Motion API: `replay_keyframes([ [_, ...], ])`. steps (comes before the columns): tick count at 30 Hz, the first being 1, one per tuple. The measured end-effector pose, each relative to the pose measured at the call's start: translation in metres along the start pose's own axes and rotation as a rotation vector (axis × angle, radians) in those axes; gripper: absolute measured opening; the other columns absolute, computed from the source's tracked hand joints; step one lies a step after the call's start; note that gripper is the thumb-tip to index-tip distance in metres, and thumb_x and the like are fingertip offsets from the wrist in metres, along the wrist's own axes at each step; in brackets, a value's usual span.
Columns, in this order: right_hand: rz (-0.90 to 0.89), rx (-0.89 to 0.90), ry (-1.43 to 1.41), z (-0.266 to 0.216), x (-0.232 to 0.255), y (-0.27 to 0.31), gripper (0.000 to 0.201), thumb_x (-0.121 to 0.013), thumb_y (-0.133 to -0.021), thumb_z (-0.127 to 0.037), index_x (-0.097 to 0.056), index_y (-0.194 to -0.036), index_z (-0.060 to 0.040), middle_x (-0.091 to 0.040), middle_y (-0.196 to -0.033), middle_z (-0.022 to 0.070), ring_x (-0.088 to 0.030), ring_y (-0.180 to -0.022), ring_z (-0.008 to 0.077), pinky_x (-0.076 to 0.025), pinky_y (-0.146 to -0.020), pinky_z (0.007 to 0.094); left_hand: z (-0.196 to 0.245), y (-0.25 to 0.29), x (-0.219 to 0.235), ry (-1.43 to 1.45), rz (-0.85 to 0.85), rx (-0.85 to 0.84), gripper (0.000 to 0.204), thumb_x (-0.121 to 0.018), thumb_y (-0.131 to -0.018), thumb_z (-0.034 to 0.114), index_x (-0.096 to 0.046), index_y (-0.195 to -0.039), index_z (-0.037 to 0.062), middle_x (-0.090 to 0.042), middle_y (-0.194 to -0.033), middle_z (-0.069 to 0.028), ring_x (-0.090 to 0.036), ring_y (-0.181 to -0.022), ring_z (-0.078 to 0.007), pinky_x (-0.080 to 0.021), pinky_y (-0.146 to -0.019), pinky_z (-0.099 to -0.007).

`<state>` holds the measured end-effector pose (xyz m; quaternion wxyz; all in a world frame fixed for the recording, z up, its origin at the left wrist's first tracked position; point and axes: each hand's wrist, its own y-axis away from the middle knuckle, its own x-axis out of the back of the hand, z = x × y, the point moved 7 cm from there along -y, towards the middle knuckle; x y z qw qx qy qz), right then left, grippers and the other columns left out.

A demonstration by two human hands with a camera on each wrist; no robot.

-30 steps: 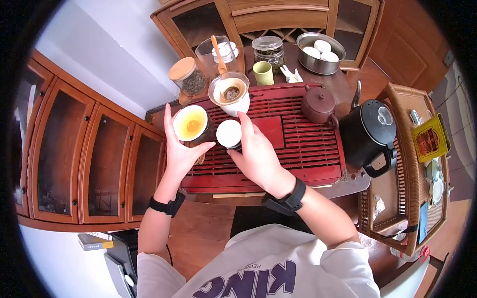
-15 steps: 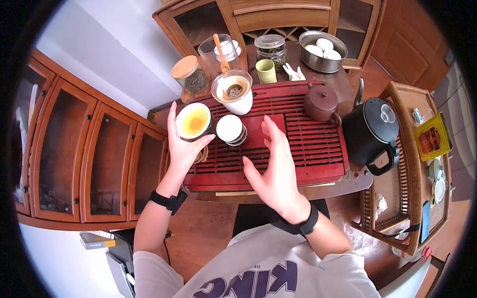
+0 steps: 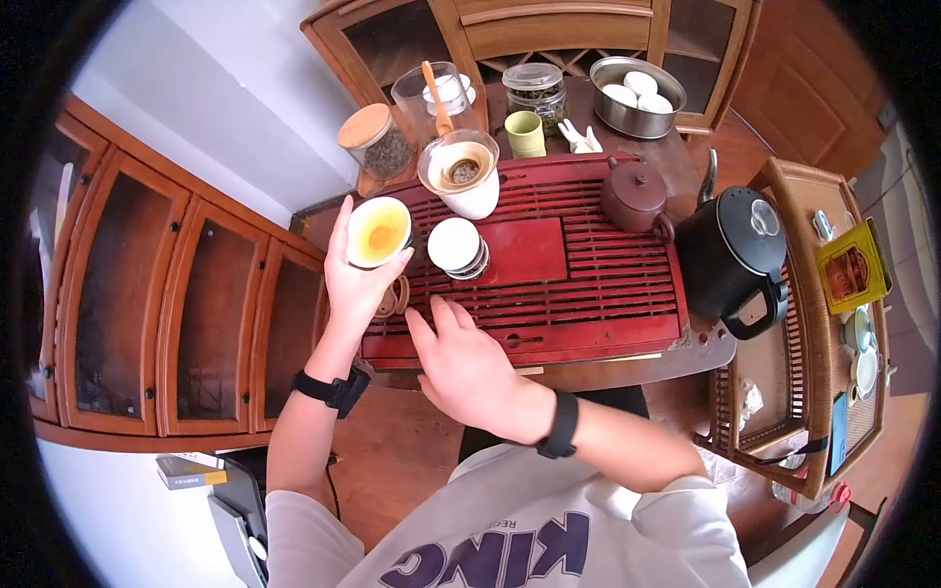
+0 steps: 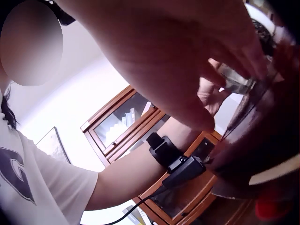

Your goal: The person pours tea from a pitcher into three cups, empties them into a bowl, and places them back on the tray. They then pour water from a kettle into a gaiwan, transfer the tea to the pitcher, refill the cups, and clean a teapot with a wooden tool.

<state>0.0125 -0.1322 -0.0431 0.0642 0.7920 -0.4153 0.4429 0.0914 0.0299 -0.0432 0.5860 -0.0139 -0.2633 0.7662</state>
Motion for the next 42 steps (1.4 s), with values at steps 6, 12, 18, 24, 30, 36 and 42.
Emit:
replay_keyframes([
  [6, -0.162, -0.068, 0.143, -0.003, -0.037, -0.060, 0.060, -0.065, -0.087, -0.018, -0.042, -0.137, 0.0078, -0.049, -0.128, 0.0307, -0.054, -0.119, 0.0438, -0.054, -0.094, 0.0446, 0.016, 0.001, 0.029, 0.054, 0.099, 0.048, 0.093, -0.083, -0.074, -0.005, -0.031, -0.151, -0.0058, -0.063, -0.125, -0.0141, -0.064, -0.111, -0.0190, -0.054, -0.096, -0.0321],
  [12, -0.237, -0.166, 0.400, -0.008, -0.063, -0.097, 0.041, -0.063, -0.088, -0.017, -0.055, -0.124, -0.0014, -0.053, -0.119, 0.0194, -0.059, -0.108, 0.0299, -0.057, -0.078, 0.0389, 0.034, 0.001, 0.062, -0.060, 0.124, 0.042, 0.093, -0.083, -0.074, -0.004, -0.032, -0.151, -0.0044, -0.064, -0.123, -0.0130, -0.064, -0.109, -0.0175, -0.054, -0.093, -0.0312],
  [18, -0.192, -0.169, 0.519, -0.002, -0.075, -0.105, 0.031, -0.059, -0.092, -0.023, -0.064, -0.119, -0.0103, -0.053, -0.120, 0.0161, -0.055, -0.108, 0.0265, -0.053, -0.078, 0.0371, 0.048, 0.008, 0.071, -0.101, 0.146, 0.049, 0.091, -0.082, -0.074, -0.005, -0.034, -0.152, -0.0032, -0.064, -0.123, -0.0117, -0.063, -0.109, -0.0165, -0.052, -0.095, -0.0308],
  [24, -0.282, -0.149, 0.454, -0.002, -0.069, -0.102, 0.033, -0.058, -0.094, -0.025, -0.069, -0.123, -0.0119, -0.054, -0.122, 0.0106, -0.049, -0.115, 0.0275, -0.047, -0.085, 0.0398, 0.052, 0.017, 0.065, -0.062, 0.137, 0.066, 0.091, -0.081, -0.075, -0.005, -0.033, -0.152, -0.0024, -0.062, -0.126, -0.0120, -0.062, -0.111, -0.0170, -0.051, -0.096, -0.0315],
  [30, -0.330, -0.150, 0.438, -0.001, -0.067, -0.100, 0.034, -0.056, -0.095, -0.026, -0.070, -0.123, -0.0133, -0.052, -0.127, 0.0069, -0.047, -0.116, 0.0265, -0.043, -0.090, 0.0390, 0.065, 0.019, 0.057, -0.068, 0.125, 0.029, 0.091, -0.082, -0.075, -0.002, -0.033, -0.152, -0.0028, -0.061, -0.128, -0.0126, -0.062, -0.112, -0.0179, -0.051, -0.097, -0.0318],
  [36, -0.095, -0.143, 0.422, -0.007, -0.072, -0.098, 0.032, -0.056, -0.091, -0.020, -0.067, -0.119, -0.0088, -0.057, -0.118, 0.0106, -0.051, -0.112, 0.0268, -0.046, -0.088, 0.0372, 0.069, 0.014, 0.061, -0.060, 0.143, 0.025, 0.086, -0.080, -0.077, -0.003, -0.036, -0.151, -0.0035, -0.062, -0.127, -0.0126, -0.061, -0.113, -0.0175, -0.050, -0.097, -0.0316],
  [42, -0.101, -0.165, 0.337, -0.005, -0.071, -0.106, 0.026, -0.057, -0.092, -0.020, -0.068, -0.113, -0.0084, -0.056, -0.115, 0.0132, -0.052, -0.110, 0.0276, -0.049, -0.085, 0.0361, 0.073, 0.010, 0.070, -0.077, 0.184, 0.037, 0.083, -0.077, -0.078, -0.006, -0.038, -0.151, -0.0014, -0.061, -0.128, -0.0114, -0.061, -0.113, -0.0175, -0.050, -0.098, -0.0314],
])
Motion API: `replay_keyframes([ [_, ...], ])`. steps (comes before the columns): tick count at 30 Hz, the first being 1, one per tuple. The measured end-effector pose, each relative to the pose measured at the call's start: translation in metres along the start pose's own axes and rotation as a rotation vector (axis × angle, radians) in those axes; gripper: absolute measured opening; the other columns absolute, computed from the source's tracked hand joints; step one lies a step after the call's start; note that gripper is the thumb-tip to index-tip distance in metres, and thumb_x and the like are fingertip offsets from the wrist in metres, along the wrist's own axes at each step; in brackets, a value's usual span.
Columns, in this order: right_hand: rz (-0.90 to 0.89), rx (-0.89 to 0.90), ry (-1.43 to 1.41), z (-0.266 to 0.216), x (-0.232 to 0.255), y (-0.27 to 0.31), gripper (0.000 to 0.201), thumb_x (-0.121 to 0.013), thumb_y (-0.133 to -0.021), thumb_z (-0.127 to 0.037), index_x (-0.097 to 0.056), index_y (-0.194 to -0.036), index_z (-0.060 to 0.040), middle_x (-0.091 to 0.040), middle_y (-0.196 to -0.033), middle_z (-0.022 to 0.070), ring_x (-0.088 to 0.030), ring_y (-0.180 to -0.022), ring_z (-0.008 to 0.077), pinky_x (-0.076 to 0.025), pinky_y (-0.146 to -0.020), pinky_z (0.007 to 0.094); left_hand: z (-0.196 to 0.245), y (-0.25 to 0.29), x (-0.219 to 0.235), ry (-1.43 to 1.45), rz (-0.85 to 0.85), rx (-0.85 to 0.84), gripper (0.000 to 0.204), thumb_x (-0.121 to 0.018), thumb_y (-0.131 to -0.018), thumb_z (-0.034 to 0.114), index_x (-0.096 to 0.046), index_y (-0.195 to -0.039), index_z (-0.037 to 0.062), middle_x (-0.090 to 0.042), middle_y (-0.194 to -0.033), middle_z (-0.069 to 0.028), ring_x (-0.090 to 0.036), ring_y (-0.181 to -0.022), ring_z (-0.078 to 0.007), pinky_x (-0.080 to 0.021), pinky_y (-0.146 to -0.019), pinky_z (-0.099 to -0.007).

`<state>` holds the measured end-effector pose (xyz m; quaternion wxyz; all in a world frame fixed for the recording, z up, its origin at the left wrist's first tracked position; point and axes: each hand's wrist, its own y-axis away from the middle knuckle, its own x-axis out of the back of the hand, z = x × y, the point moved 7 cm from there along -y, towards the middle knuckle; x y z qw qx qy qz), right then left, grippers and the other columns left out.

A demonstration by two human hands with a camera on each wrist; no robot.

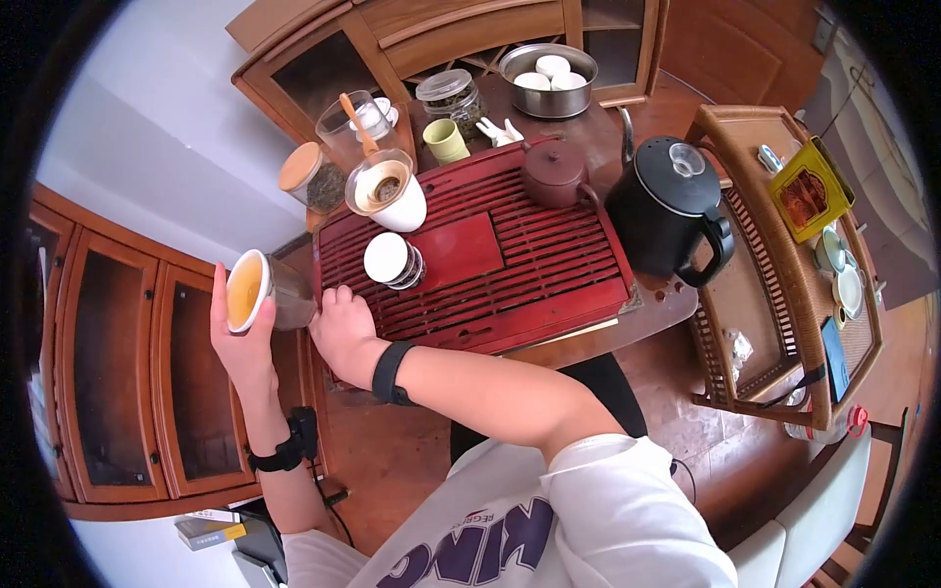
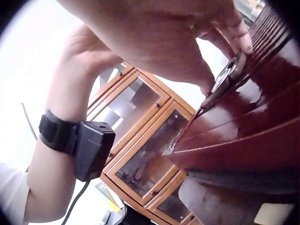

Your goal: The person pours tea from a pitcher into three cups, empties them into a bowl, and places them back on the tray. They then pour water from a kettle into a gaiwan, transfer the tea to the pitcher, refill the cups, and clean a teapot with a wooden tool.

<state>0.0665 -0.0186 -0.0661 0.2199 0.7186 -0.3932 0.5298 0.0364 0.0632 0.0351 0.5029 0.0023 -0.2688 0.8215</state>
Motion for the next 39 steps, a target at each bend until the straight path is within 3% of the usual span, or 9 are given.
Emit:
replay_keyframes([
  [8, 0.077, -0.138, -0.109, 0.010, -0.012, -0.007, 0.028, -0.057, -0.093, -0.023, -0.068, -0.114, -0.0063, -0.055, -0.116, 0.0121, -0.052, -0.110, 0.0276, -0.048, -0.088, 0.0349, -0.007, 0.002, 0.007, -0.039, -0.032, -0.009, 0.074, -0.070, -0.087, -0.003, -0.035, -0.152, -0.0023, -0.056, -0.138, -0.0146, -0.057, -0.122, -0.0210, -0.044, -0.106, -0.0339],
  [10, 0.039, -0.053, -0.020, 0.003, -0.008, 0.003, 0.030, -0.056, -0.094, -0.023, -0.067, -0.115, -0.0058, -0.054, -0.117, 0.0108, -0.050, -0.111, 0.0277, -0.044, -0.090, 0.0356, -0.008, 0.005, 0.007, -0.039, -0.033, -0.006, 0.074, -0.070, -0.087, -0.003, -0.035, -0.152, -0.0024, -0.056, -0.138, -0.0147, -0.057, -0.123, -0.0211, -0.044, -0.106, -0.0339],
  [20, -0.143, -0.123, 0.095, 0.009, 0.002, 0.009, 0.038, -0.059, -0.093, -0.026, -0.057, -0.125, -0.0064, -0.054, -0.117, 0.0098, -0.050, -0.109, 0.0243, -0.042, -0.086, 0.0383, -0.009, 0.014, 0.019, -0.059, 0.026, 0.018, 0.080, -0.075, -0.080, -0.004, -0.037, -0.151, -0.0025, -0.058, -0.134, -0.0123, -0.059, -0.115, -0.0182, -0.048, -0.098, -0.0303],
  [23, -0.033, -0.116, 0.088, 0.011, 0.000, 0.016, 0.030, -0.059, -0.093, -0.024, -0.056, -0.117, -0.0067, -0.056, -0.111, 0.0101, -0.054, -0.104, 0.0242, -0.045, -0.082, 0.0383, -0.009, 0.017, 0.018, -0.058, 0.018, 0.015, 0.081, -0.075, -0.080, -0.005, -0.037, -0.151, -0.0023, -0.058, -0.134, -0.0125, -0.059, -0.116, -0.0182, -0.048, -0.099, -0.0307],
  [26, 0.320, -0.027, 0.001, 0.010, 0.014, 0.041, 0.017, -0.060, -0.090, -0.018, -0.052, -0.100, -0.0075, -0.061, -0.092, 0.0120, -0.066, -0.083, 0.0251, -0.054, -0.065, 0.0366, -0.006, 0.022, 0.012, -0.033, -0.017, 0.020, 0.082, -0.076, -0.079, -0.004, -0.037, -0.151, -0.0022, -0.058, -0.133, -0.0124, -0.059, -0.117, -0.0181, -0.048, -0.099, -0.0313],
  [27, 0.270, -0.051, -0.094, 0.015, 0.022, 0.053, 0.022, -0.064, -0.084, -0.011, -0.050, -0.099, -0.0052, -0.060, -0.085, 0.0119, -0.068, -0.071, 0.0268, -0.054, -0.054, 0.0380, -0.004, 0.025, 0.009, -0.013, -0.036, 0.025, 0.083, -0.077, -0.078, -0.002, -0.037, -0.151, -0.0022, -0.059, -0.133, -0.0123, -0.059, -0.117, -0.0181, -0.048, -0.100, -0.0316],
  [29, 0.171, 0.016, -0.204, 0.033, 0.031, 0.073, 0.023, -0.063, -0.085, -0.009, -0.047, -0.101, -0.0032, -0.062, -0.079, 0.0138, -0.067, -0.065, 0.0320, -0.053, -0.049, 0.0408, -0.001, 0.031, 0.004, -0.030, -0.047, 0.017, 0.085, -0.078, -0.077, -0.001, -0.037, -0.151, -0.0021, -0.059, -0.132, -0.0123, -0.060, -0.116, -0.0182, -0.048, -0.100, -0.0318],
  [33, 0.175, 0.028, -0.347, 0.085, 0.058, 0.115, 0.031, -0.069, -0.083, -0.012, -0.046, -0.102, -0.0042, -0.065, -0.075, 0.0149, -0.068, -0.070, 0.0350, -0.056, -0.056, 0.0443, 0.010, 0.045, -0.016, -0.032, -0.128, 0.039, 0.088, -0.080, -0.074, 0.003, -0.037, -0.151, -0.0021, -0.060, -0.131, -0.0124, -0.060, -0.116, -0.0186, -0.048, -0.100, -0.0330],
  [39, 0.354, -0.247, -0.566, 0.162, 0.093, 0.174, 0.028, -0.074, -0.083, -0.015, -0.060, -0.106, -0.0064, -0.071, -0.086, 0.0135, -0.070, -0.077, 0.0347, -0.056, -0.066, 0.0413, 0.022, 0.066, -0.048, -0.050, -0.234, 0.021, 0.093, -0.084, -0.064, 0.001, -0.043, -0.148, -0.0004, -0.058, -0.126, -0.0106, -0.060, -0.115, -0.0205, -0.047, -0.100, -0.0332],
])
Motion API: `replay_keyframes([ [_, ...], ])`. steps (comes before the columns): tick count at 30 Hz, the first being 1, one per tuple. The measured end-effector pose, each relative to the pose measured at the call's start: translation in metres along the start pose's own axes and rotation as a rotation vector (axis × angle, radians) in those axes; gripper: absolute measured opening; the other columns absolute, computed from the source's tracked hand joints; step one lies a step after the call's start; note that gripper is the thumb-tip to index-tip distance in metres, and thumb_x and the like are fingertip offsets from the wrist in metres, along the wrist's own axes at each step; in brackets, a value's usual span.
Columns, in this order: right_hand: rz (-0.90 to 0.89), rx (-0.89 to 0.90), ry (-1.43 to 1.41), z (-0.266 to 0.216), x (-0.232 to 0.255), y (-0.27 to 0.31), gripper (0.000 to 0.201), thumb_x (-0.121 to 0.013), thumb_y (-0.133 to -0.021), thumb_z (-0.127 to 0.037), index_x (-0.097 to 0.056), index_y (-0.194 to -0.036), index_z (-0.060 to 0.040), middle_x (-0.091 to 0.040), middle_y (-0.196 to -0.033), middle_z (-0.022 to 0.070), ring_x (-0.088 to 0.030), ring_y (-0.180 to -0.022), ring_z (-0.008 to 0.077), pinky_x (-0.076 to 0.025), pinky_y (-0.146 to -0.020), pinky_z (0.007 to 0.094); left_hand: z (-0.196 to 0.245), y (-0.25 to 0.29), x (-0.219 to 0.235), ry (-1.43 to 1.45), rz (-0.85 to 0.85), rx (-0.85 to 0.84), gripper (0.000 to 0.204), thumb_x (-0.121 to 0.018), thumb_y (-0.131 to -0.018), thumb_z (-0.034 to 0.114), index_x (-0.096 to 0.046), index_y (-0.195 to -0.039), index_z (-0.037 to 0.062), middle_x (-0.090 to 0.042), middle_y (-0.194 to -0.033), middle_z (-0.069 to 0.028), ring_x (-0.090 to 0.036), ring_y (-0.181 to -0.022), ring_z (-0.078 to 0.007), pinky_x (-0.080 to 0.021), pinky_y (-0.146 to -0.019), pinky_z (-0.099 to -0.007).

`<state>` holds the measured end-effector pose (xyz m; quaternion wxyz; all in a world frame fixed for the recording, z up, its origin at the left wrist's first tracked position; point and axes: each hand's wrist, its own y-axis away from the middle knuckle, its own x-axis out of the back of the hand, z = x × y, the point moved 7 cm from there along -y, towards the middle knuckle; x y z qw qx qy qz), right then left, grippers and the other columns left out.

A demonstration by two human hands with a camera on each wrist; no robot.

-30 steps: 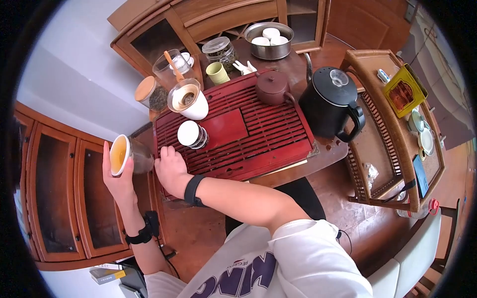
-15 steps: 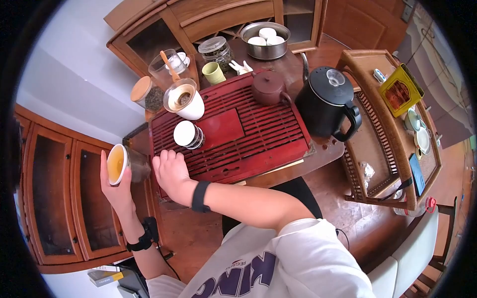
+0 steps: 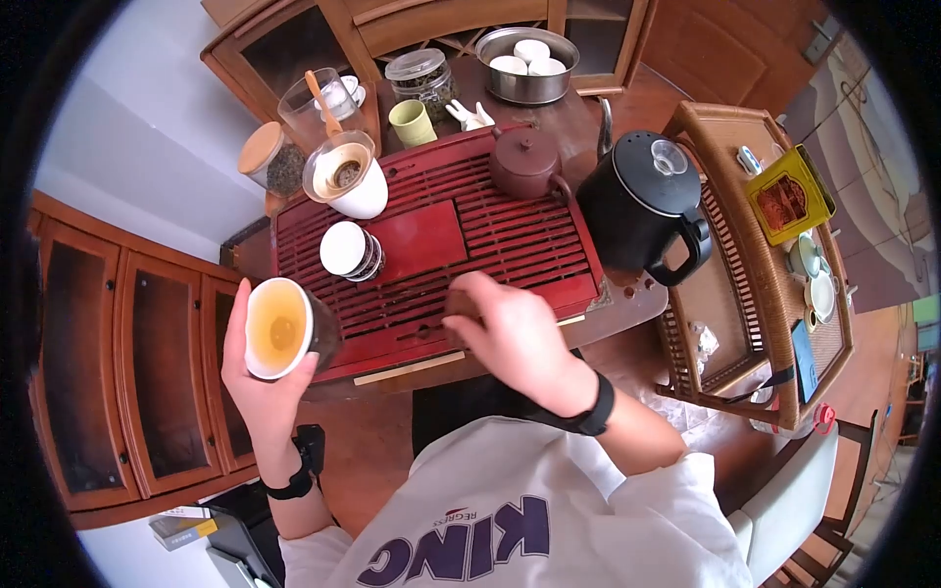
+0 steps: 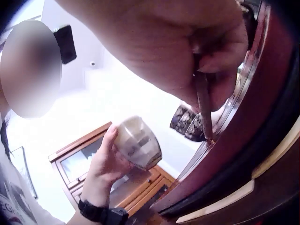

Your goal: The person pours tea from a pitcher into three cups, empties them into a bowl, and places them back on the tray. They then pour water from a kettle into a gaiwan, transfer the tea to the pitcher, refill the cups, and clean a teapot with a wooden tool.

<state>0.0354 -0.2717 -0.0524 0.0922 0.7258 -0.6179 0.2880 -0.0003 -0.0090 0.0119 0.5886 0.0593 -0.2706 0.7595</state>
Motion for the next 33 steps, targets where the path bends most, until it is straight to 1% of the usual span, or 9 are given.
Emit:
replay_keyframes([
  [5, 0.141, -0.115, 0.031, 0.036, 0.042, 0.011, 0.036, -0.075, -0.084, -0.012, -0.063, -0.117, -0.0026, -0.072, -0.094, 0.0188, -0.072, -0.089, 0.0349, -0.057, -0.076, 0.0381, 0.018, 0.007, -0.034, 0.037, -0.099, -0.085, 0.095, -0.088, -0.061, 0.003, -0.045, -0.146, -0.0015, -0.057, -0.126, -0.0119, -0.060, -0.114, -0.0215, -0.049, -0.098, -0.0342],
  [8, 0.167, -0.222, 0.000, 0.047, 0.058, 0.015, 0.046, -0.070, -0.084, -0.007, -0.054, -0.127, -0.0042, -0.071, -0.089, 0.0205, -0.071, -0.084, 0.0365, -0.056, -0.073, 0.0391, 0.029, 0.003, -0.059, 0.031, -0.145, -0.143, 0.097, -0.090, -0.060, 0.005, -0.045, -0.146, -0.0008, -0.057, -0.126, -0.0130, -0.061, -0.114, -0.0225, -0.049, -0.097, -0.0352],
  [15, 0.206, -0.190, -0.036, 0.059, 0.075, 0.023, 0.050, -0.068, -0.083, -0.001, -0.043, -0.126, -0.0028, -0.068, -0.080, 0.0170, -0.069, -0.073, 0.0331, -0.052, -0.066, 0.0376, 0.044, -0.016, -0.114, 0.001, -0.266, -0.219, 0.098, -0.090, -0.060, 0.005, -0.045, -0.148, 0.0016, -0.056, -0.131, -0.0123, -0.058, -0.121, -0.0224, -0.048, -0.103, -0.0359],
  [22, 0.180, -0.216, -0.096, 0.066, 0.080, 0.026, 0.050, -0.069, -0.083, -0.001, -0.044, -0.126, -0.0032, -0.069, -0.082, 0.0161, -0.070, -0.077, 0.0310, -0.053, -0.068, 0.0367, 0.046, -0.037, -0.151, -0.035, -0.310, -0.280, 0.101, -0.091, -0.059, 0.005, -0.044, -0.148, 0.0015, -0.056, -0.133, -0.0127, -0.057, -0.121, -0.0223, -0.046, -0.104, -0.0369],
  [26, 0.178, -0.200, -0.147, 0.063, 0.076, 0.023, 0.047, -0.069, -0.083, -0.001, -0.045, -0.124, -0.0039, -0.069, -0.084, 0.0164, -0.071, -0.078, 0.0316, -0.053, -0.068, 0.0366, 0.034, -0.039, -0.152, 0.023, -0.285, -0.217, 0.102, -0.091, -0.060, 0.003, -0.041, -0.149, 0.0004, -0.056, -0.133, -0.0117, -0.058, -0.120, -0.0206, -0.048, -0.103, -0.0355],
  [27, 0.179, -0.206, -0.148, 0.063, 0.074, 0.021, 0.047, -0.069, -0.083, -0.001, -0.045, -0.124, -0.0039, -0.069, -0.084, 0.0164, -0.071, -0.078, 0.0316, -0.053, -0.068, 0.0366, 0.027, -0.038, -0.150, 0.082, -0.256, -0.169, 0.100, -0.092, -0.061, 0.009, -0.044, -0.148, 0.0029, -0.059, -0.128, -0.0139, -0.062, -0.115, -0.0249, -0.051, -0.098, -0.0374],
  [29, 0.153, -0.079, -0.080, 0.053, 0.068, 0.010, 0.044, -0.069, -0.083, -0.002, -0.047, -0.121, -0.0045, -0.068, -0.086, 0.0170, -0.070, -0.078, 0.0332, -0.054, -0.069, 0.0381, 0.024, -0.036, -0.143, 0.076, -0.253, -0.134, 0.100, -0.092, -0.061, 0.008, -0.044, -0.148, 0.0026, -0.059, -0.128, -0.0136, -0.061, -0.115, -0.0243, -0.051, -0.098, -0.0370],
  [30, 0.071, -0.123, -0.050, 0.043, 0.064, 0.003, 0.041, -0.069, -0.083, -0.003, -0.048, -0.118, -0.0048, -0.066, -0.089, 0.0182, -0.069, -0.083, 0.0365, -0.054, -0.071, 0.0412, 0.023, -0.035, -0.137, 0.069, -0.243, -0.102, 0.100, -0.092, -0.061, 0.008, -0.044, -0.148, 0.0024, -0.059, -0.127, -0.0132, -0.061, -0.116, -0.0236, -0.051, -0.098, -0.0367],
  [33, -0.063, -0.012, -0.116, 0.030, 0.033, -0.022, 0.034, -0.066, -0.082, 0.000, -0.047, -0.109, -0.0039, -0.063, -0.087, 0.0191, -0.065, -0.087, 0.0411, -0.052, -0.073, 0.0460, 0.030, -0.030, -0.119, -0.060, -0.228, -0.131, 0.101, -0.092, -0.060, 0.006, -0.043, -0.148, 0.0020, -0.059, -0.127, -0.0130, -0.061, -0.115, -0.0230, -0.050, -0.098, -0.0362],
])
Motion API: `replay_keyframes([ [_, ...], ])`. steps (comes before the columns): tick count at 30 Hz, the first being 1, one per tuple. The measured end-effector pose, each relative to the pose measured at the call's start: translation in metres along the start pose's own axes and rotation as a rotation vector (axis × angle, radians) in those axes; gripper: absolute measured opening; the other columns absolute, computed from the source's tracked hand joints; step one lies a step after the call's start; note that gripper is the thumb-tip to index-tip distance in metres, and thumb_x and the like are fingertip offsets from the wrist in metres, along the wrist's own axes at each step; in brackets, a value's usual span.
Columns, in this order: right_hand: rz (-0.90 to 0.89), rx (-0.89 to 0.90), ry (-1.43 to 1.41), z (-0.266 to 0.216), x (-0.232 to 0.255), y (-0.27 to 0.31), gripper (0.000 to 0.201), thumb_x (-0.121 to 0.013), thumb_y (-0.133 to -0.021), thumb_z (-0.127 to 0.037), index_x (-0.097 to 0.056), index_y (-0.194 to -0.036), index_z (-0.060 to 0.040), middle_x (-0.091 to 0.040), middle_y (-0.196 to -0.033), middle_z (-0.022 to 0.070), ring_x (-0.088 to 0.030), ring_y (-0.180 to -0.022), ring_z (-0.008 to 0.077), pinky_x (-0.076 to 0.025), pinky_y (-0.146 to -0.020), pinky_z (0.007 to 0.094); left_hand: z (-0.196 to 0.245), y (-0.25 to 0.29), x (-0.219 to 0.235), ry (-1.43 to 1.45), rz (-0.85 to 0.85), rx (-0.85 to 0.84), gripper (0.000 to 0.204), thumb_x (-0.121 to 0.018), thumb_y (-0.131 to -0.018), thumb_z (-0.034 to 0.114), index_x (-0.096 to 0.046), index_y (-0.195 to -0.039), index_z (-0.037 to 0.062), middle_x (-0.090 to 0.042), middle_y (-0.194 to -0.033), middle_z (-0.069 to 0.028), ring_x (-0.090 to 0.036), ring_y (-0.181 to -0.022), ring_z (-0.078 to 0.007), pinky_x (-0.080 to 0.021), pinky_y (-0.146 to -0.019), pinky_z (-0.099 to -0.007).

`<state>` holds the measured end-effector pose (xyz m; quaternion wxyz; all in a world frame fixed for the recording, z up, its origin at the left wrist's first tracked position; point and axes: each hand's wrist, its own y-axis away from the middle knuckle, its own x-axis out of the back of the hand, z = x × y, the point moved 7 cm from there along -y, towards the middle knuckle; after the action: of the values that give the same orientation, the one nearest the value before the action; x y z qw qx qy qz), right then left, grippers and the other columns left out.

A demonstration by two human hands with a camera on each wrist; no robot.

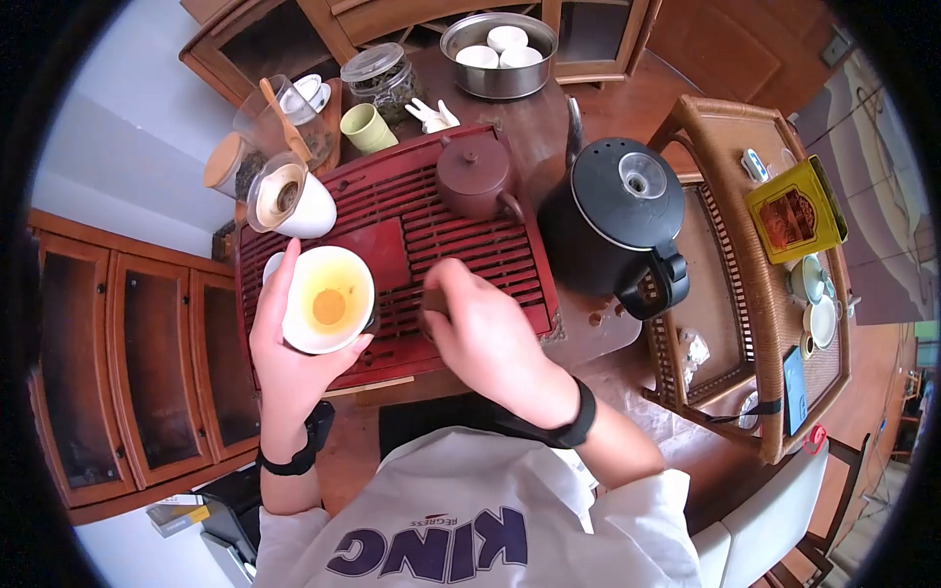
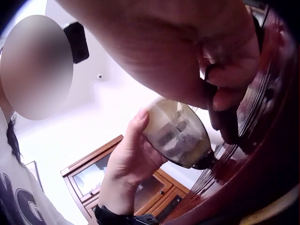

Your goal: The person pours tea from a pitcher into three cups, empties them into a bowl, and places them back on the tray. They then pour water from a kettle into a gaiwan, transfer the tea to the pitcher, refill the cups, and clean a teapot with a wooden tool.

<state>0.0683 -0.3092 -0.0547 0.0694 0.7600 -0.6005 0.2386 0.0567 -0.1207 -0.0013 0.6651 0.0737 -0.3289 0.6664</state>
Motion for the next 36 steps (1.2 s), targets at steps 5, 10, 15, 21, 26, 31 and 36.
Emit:
replay_keyframes([
  [5, -0.144, 0.110, 0.048, -0.013, -0.055, -0.034, 0.024, -0.061, -0.083, 0.003, -0.044, -0.099, -0.0016, -0.059, -0.078, 0.0217, -0.063, -0.082, 0.0437, -0.050, -0.067, 0.0476, 0.005, 0.016, 0.021, -0.014, 0.016, -0.015, 0.102, -0.092, -0.058, 0.006, -0.043, -0.148, 0.0019, -0.059, -0.125, -0.0133, -0.061, -0.114, -0.0243, -0.049, -0.098, -0.0371],
  [10, -0.172, -0.027, 0.084, 0.001, -0.032, -0.041, 0.019, -0.063, -0.080, -0.005, -0.049, -0.089, 0.0036, -0.065, -0.078, 0.0260, -0.066, -0.081, 0.0437, -0.052, -0.069, 0.0506, 0.003, 0.028, 0.041, -0.037, 0.017, -0.009, 0.105, -0.091, -0.054, 0.004, -0.043, -0.148, -0.0004, -0.059, -0.126, -0.0142, -0.061, -0.113, -0.0248, -0.049, -0.098, -0.0360],
  [15, -0.027, -0.049, 0.355, 0.015, 0.039, -0.025, 0.009, -0.058, -0.081, 0.002, -0.051, -0.086, -0.0011, -0.064, -0.078, 0.0230, -0.065, -0.080, 0.0437, -0.051, -0.070, 0.0497, -0.010, 0.038, 0.059, -0.039, 0.051, 0.025, 0.106, -0.090, -0.053, 0.004, -0.043, -0.148, 0.0009, -0.059, -0.126, -0.0132, -0.061, -0.114, -0.0242, -0.049, -0.098, -0.0355],
  [21, 0.124, -0.067, 0.211, 0.011, 0.020, -0.017, 0.040, -0.069, -0.076, 0.001, -0.045, -0.107, -0.0051, -0.063, -0.077, 0.0217, -0.065, -0.079, 0.0436, -0.052, -0.067, 0.0473, -0.019, 0.049, 0.071, -0.026, 0.110, 0.065, 0.108, -0.091, -0.052, 0.005, -0.043, -0.149, 0.0018, -0.060, -0.125, -0.0113, -0.062, -0.113, -0.0229, -0.049, -0.097, -0.0345],
  [26, -0.082, 0.026, 0.080, -0.012, -0.039, -0.055, 0.044, -0.072, -0.072, -0.001, -0.045, -0.107, 0.0006, -0.063, -0.080, 0.0243, -0.066, -0.079, 0.0439, -0.052, -0.071, 0.0480, -0.026, 0.061, 0.077, 0.004, 0.126, 0.107, 0.108, -0.091, -0.053, 0.007, -0.042, -0.149, 0.0008, -0.060, -0.125, -0.0113, -0.062, -0.112, -0.0225, -0.050, -0.096, -0.0343],
  [31, -0.182, 0.046, 0.146, -0.020, -0.062, -0.081, 0.031, -0.071, -0.071, -0.003, -0.057, -0.099, 0.0024, -0.067, -0.082, 0.0248, -0.067, -0.084, 0.0422, -0.054, -0.076, 0.0469, -0.026, 0.066, 0.081, 0.001, 0.141, 0.090, 0.109, -0.093, -0.053, 0.009, -0.042, -0.149, 0.0003, -0.061, -0.123, -0.0119, -0.063, -0.110, -0.0228, -0.051, -0.095, -0.0346],
  [36, -0.072, -0.037, 0.375, 0.008, -0.002, -0.064, 0.031, -0.073, -0.075, -0.011, -0.066, -0.104, 0.0011, -0.070, -0.090, 0.0228, -0.068, -0.090, 0.0391, -0.055, -0.080, 0.0451, -0.028, 0.067, 0.085, 0.016, 0.157, 0.082, 0.109, -0.093, -0.053, 0.010, -0.043, -0.149, 0.0002, -0.060, -0.123, -0.0121, -0.063, -0.109, -0.0230, -0.051, -0.094, -0.0348],
])
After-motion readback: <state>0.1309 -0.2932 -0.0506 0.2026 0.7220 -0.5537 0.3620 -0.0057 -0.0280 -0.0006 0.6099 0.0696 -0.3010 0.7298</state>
